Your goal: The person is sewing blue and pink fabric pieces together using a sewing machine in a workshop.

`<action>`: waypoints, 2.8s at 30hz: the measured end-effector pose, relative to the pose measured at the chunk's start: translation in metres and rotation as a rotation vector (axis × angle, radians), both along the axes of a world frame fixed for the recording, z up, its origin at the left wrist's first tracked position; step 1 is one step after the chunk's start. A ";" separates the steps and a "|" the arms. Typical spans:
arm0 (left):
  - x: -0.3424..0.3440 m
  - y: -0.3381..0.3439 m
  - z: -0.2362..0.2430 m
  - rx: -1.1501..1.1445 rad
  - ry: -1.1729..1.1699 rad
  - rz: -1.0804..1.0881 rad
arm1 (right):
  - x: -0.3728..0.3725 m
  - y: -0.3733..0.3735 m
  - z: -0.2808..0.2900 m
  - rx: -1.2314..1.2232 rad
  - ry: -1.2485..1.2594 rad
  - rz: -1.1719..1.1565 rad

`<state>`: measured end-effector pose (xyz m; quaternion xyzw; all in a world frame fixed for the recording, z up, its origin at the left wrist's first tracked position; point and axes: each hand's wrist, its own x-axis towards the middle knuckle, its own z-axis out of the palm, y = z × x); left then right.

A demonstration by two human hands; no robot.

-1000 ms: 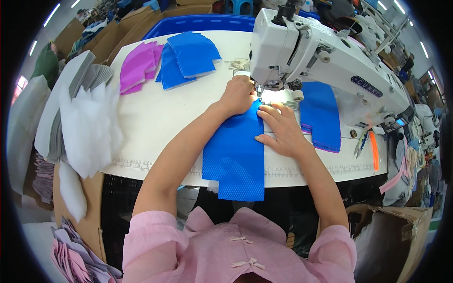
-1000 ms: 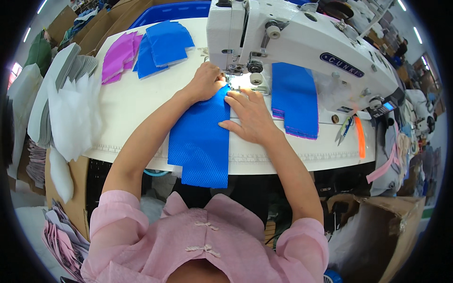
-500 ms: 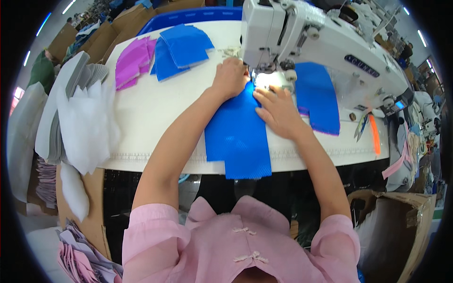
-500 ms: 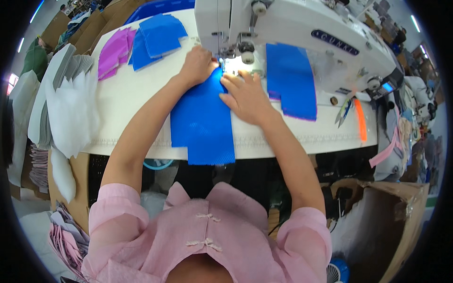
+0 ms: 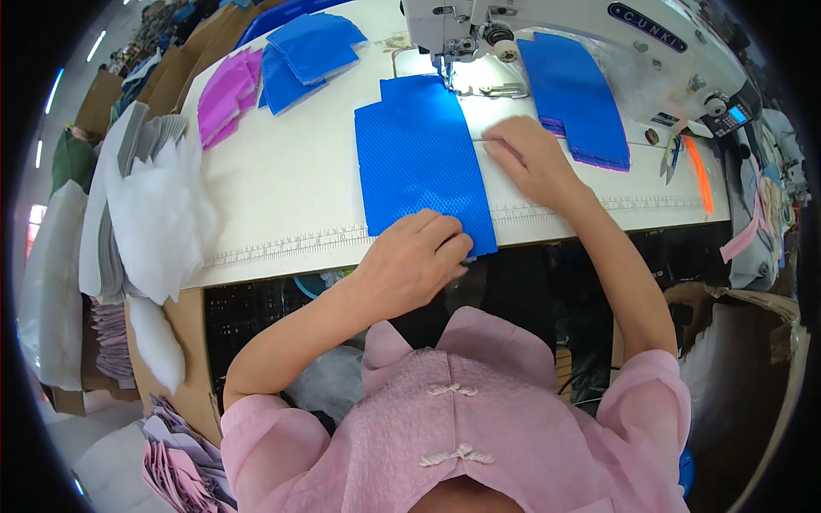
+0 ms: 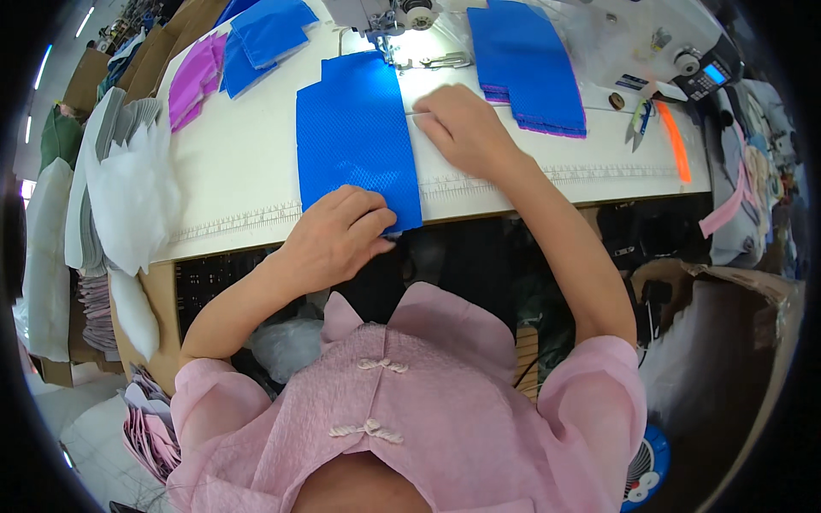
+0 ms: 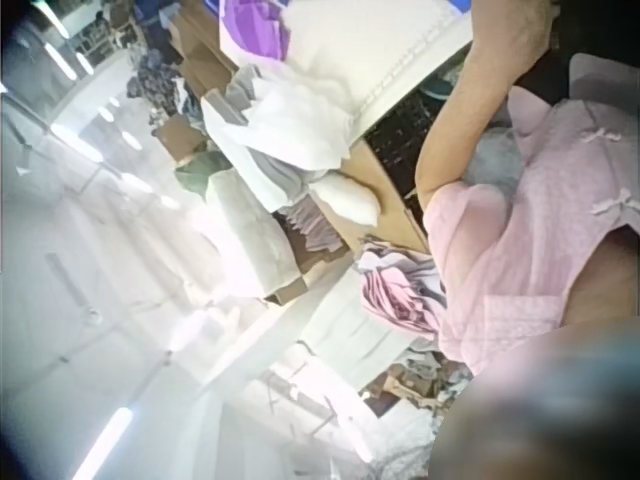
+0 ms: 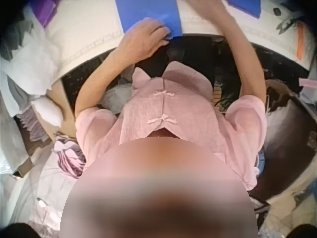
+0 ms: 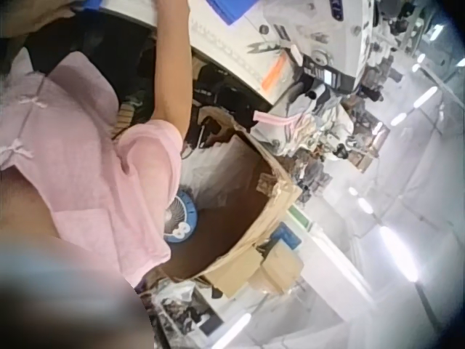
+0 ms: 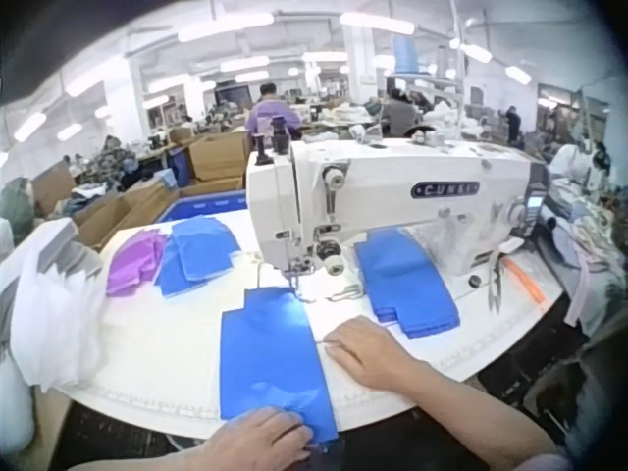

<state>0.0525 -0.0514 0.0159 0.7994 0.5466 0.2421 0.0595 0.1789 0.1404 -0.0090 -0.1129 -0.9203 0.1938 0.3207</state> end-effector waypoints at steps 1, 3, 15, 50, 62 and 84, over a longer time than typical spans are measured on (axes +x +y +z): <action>-0.001 -0.001 -0.001 -0.003 0.001 0.003 | 0.010 -0.008 0.001 -0.097 -0.012 0.027; -0.002 -0.003 -0.001 0.018 -0.003 0.026 | 0.031 -0.026 0.004 -0.063 -0.020 0.050; -0.008 -0.003 0.012 -0.156 -0.129 0.037 | 0.049 -0.100 -0.016 0.067 0.196 0.045; -0.019 -0.008 0.007 0.019 0.152 0.035 | 0.036 -0.100 -0.027 0.118 0.258 -0.020; -0.018 -0.011 -0.008 0.079 0.153 0.056 | 0.043 -0.098 -0.026 0.117 0.101 0.060; -0.011 -0.015 -0.022 0.254 0.069 0.082 | 0.051 -0.096 -0.019 0.074 0.014 0.110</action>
